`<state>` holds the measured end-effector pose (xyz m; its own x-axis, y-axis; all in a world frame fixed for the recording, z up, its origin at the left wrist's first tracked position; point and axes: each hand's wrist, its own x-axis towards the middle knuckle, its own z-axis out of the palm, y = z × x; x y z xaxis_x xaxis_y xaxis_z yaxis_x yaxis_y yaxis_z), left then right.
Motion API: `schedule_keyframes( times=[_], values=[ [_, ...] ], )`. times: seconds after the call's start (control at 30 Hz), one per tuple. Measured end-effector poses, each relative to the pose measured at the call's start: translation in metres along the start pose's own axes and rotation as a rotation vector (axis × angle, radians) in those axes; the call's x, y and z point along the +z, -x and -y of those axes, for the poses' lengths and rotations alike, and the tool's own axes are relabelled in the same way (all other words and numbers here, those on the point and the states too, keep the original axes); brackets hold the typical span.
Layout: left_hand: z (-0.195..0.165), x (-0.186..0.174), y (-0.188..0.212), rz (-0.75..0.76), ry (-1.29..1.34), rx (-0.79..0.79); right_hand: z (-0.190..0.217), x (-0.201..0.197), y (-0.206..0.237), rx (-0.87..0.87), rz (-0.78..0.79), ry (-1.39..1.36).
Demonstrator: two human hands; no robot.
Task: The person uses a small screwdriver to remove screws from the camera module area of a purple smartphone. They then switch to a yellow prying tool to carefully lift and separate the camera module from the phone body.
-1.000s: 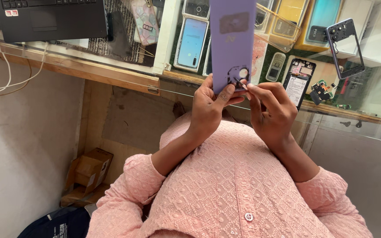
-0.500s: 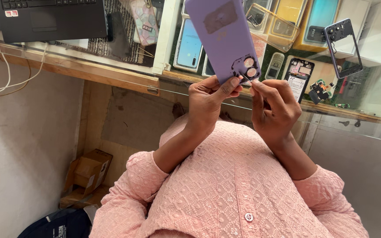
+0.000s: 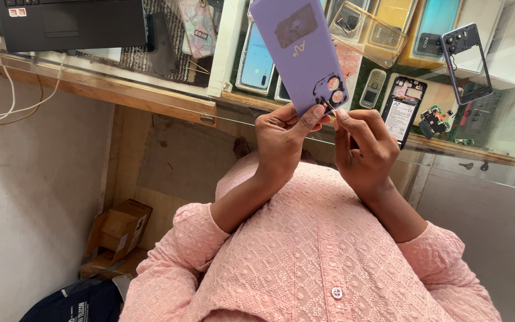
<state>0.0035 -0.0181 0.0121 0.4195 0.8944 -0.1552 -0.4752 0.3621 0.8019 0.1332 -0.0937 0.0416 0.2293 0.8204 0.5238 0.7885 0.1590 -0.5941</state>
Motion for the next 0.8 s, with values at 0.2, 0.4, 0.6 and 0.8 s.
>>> schedule_keyframes(
  times=[0.2,0.4,0.6,0.8],
  values=[
    [0.003,0.001,0.001,-0.015,-0.020,0.017,-0.001,0.002,0.003,-0.135,0.002,0.168],
    [0.006,0.000,0.000,-0.026,-0.008,0.012,-0.003,0.003,0.002,-0.108,0.019,0.104],
    [0.011,-0.004,-0.001,-0.043,0.012,0.007,-0.004,0.001,-0.001,-0.092,0.080,-0.006],
    [0.015,-0.006,-0.003,-0.031,0.000,0.011,-0.006,0.001,0.004,0.000,0.110,-0.053]
  ],
)
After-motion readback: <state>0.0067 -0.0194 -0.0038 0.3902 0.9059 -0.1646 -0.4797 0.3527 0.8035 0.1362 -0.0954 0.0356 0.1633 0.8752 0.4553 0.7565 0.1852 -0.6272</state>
